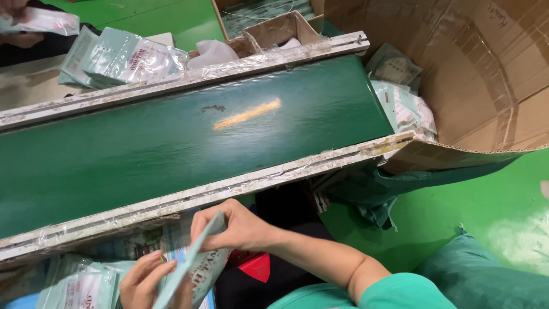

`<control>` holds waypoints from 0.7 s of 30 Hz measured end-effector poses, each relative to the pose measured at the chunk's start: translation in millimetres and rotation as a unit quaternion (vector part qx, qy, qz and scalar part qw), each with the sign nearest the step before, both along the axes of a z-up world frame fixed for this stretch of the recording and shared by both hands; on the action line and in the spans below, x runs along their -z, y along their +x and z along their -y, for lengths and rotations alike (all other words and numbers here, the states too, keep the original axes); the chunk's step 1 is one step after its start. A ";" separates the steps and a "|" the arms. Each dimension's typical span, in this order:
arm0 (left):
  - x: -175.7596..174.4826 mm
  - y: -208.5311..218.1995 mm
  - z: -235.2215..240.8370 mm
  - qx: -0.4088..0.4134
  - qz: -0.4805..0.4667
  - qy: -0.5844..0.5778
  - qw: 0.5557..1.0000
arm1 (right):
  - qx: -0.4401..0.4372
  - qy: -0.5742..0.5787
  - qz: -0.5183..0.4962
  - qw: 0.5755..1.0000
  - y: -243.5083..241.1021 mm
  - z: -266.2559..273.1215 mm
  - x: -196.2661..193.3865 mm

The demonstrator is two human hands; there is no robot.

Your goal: Packaging stacks of face masks into individual plastic bags and arranging them on a conveyor belt.

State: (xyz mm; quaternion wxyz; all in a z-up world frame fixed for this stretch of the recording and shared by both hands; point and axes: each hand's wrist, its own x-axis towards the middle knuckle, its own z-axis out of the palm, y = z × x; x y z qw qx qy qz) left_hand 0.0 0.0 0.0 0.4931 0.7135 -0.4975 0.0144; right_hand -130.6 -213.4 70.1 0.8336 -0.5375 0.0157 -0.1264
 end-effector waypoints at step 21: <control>-64.0 -0.3 107.8 -0.172 -0.083 -0.031 0.981 | 0.441 -0.608 0.111 0.651 -50.7 49.3 -152.8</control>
